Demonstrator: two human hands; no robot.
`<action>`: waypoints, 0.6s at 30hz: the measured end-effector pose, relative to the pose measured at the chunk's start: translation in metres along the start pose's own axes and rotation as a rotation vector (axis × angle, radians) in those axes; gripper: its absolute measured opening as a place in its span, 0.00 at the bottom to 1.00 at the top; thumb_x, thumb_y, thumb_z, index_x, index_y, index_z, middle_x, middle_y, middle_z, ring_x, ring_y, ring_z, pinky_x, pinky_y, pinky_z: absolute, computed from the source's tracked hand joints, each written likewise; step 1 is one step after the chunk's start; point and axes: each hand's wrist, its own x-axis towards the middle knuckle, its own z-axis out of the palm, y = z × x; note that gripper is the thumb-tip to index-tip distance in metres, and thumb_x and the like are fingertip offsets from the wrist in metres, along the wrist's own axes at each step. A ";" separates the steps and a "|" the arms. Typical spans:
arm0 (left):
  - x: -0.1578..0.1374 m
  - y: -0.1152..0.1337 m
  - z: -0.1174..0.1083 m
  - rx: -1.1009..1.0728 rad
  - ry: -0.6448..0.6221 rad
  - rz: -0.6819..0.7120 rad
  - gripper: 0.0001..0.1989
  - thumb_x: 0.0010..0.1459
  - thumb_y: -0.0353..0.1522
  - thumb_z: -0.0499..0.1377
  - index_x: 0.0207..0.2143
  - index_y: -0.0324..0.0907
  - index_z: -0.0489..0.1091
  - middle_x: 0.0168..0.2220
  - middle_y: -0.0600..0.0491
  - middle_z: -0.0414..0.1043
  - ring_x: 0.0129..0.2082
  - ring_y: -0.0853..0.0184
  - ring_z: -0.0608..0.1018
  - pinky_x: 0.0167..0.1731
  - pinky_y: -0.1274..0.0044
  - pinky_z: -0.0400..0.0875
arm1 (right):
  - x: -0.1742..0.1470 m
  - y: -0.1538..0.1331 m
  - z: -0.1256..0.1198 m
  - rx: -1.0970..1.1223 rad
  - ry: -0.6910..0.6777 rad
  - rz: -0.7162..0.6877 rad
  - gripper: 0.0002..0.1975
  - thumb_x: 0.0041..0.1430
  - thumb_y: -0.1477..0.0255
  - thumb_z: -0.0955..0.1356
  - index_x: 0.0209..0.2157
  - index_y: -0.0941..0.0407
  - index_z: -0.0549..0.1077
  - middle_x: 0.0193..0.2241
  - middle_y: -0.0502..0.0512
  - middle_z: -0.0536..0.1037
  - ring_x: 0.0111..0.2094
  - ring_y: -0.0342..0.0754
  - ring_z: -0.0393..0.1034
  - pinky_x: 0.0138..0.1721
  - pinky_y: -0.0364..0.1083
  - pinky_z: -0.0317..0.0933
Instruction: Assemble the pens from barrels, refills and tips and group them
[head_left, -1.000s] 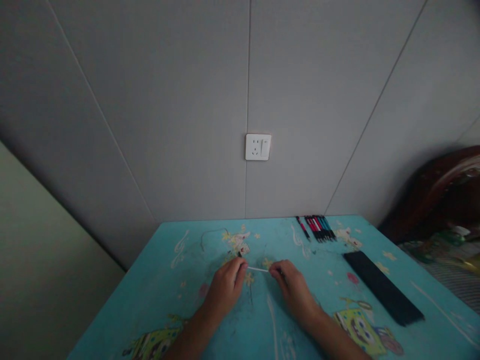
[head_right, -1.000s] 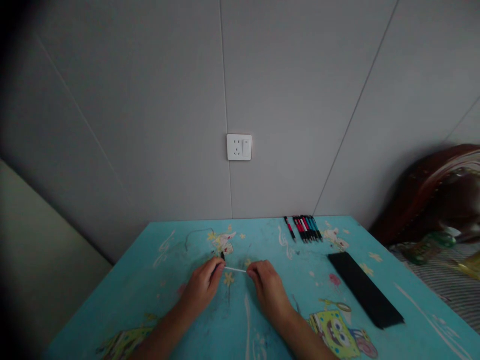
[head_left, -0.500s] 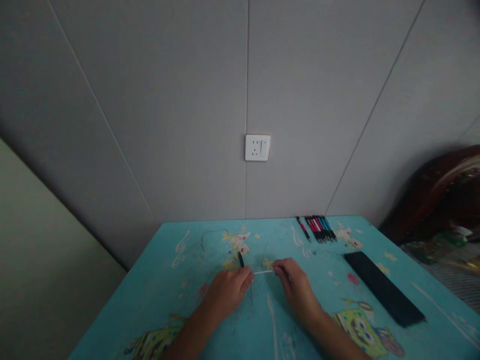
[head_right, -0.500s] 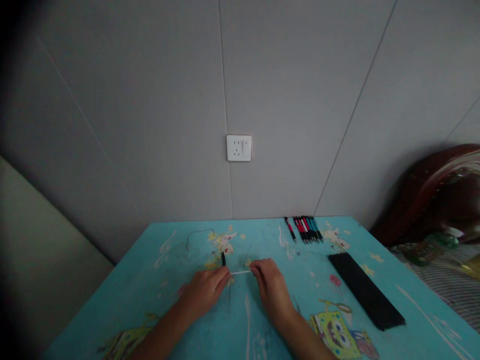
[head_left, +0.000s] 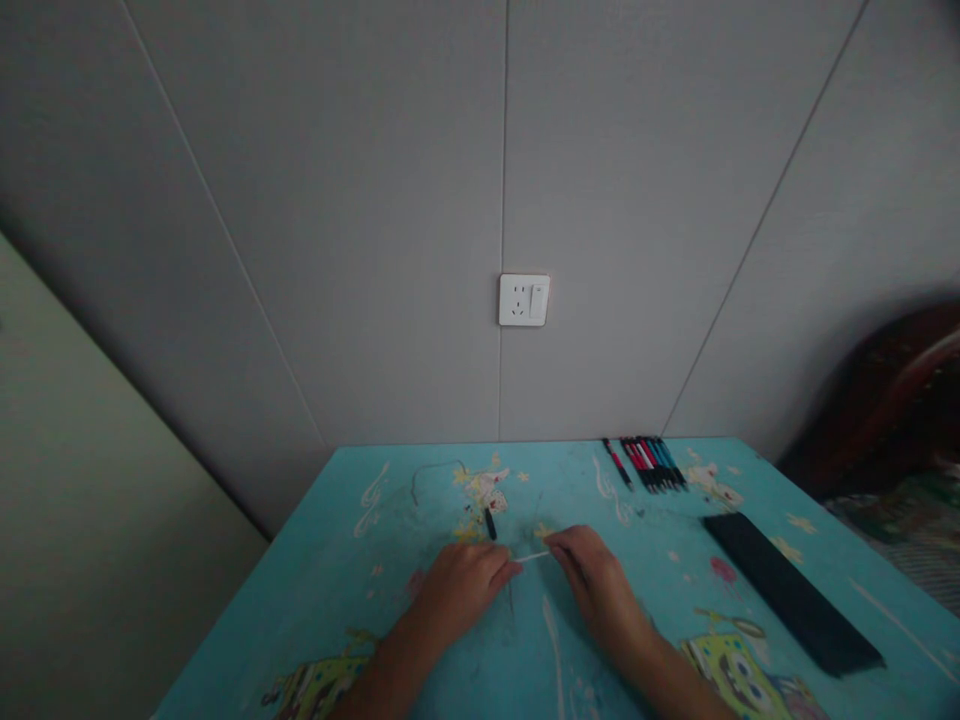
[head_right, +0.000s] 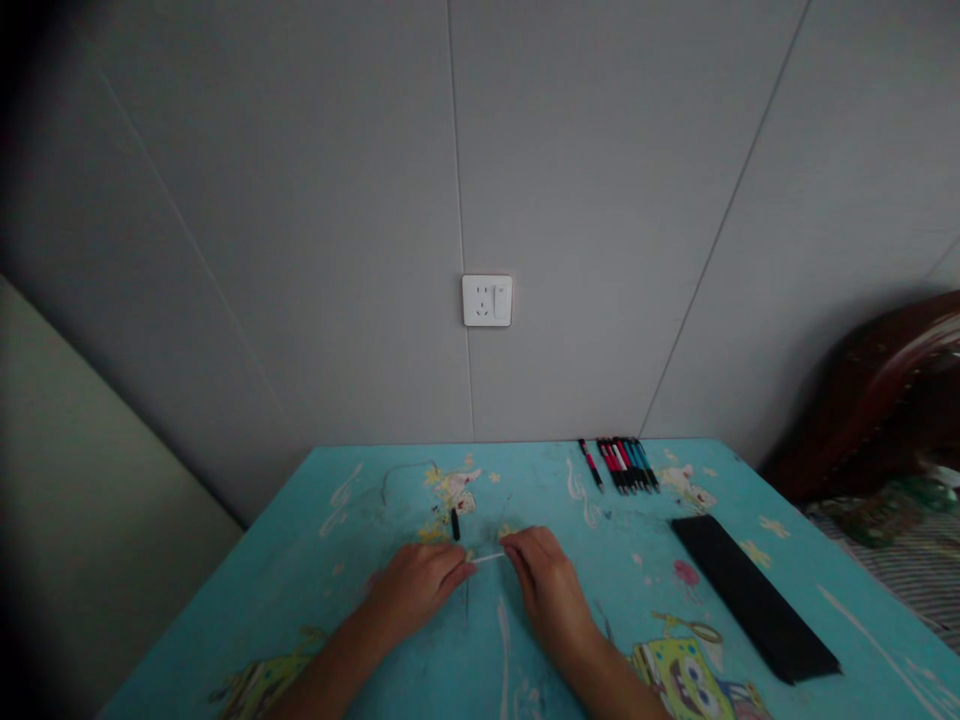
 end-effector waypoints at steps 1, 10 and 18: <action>0.000 -0.001 0.000 -0.005 0.004 -0.005 0.18 0.66 0.41 0.49 0.32 0.44 0.74 0.30 0.51 0.76 0.30 0.65 0.78 0.32 0.77 0.67 | 0.000 -0.001 0.000 0.012 0.009 -0.007 0.12 0.67 0.70 0.59 0.42 0.54 0.73 0.38 0.59 0.76 0.41 0.51 0.70 0.44 0.51 0.65; 0.000 0.001 0.002 0.074 -0.062 0.045 0.14 0.66 0.40 0.49 0.38 0.45 0.72 0.34 0.51 0.76 0.34 0.63 0.78 0.34 0.75 0.68 | -0.004 -0.004 0.003 0.059 -0.013 -0.001 0.11 0.67 0.72 0.61 0.42 0.52 0.74 0.37 0.56 0.75 0.40 0.49 0.70 0.44 0.49 0.65; -0.003 0.003 -0.002 -0.095 -0.001 0.047 0.12 0.65 0.35 0.50 0.45 0.46 0.71 0.38 0.50 0.74 0.39 0.63 0.77 0.41 0.73 0.70 | -0.003 -0.006 0.004 0.095 -0.002 0.044 0.09 0.65 0.70 0.63 0.41 0.52 0.75 0.34 0.54 0.77 0.38 0.47 0.71 0.42 0.46 0.64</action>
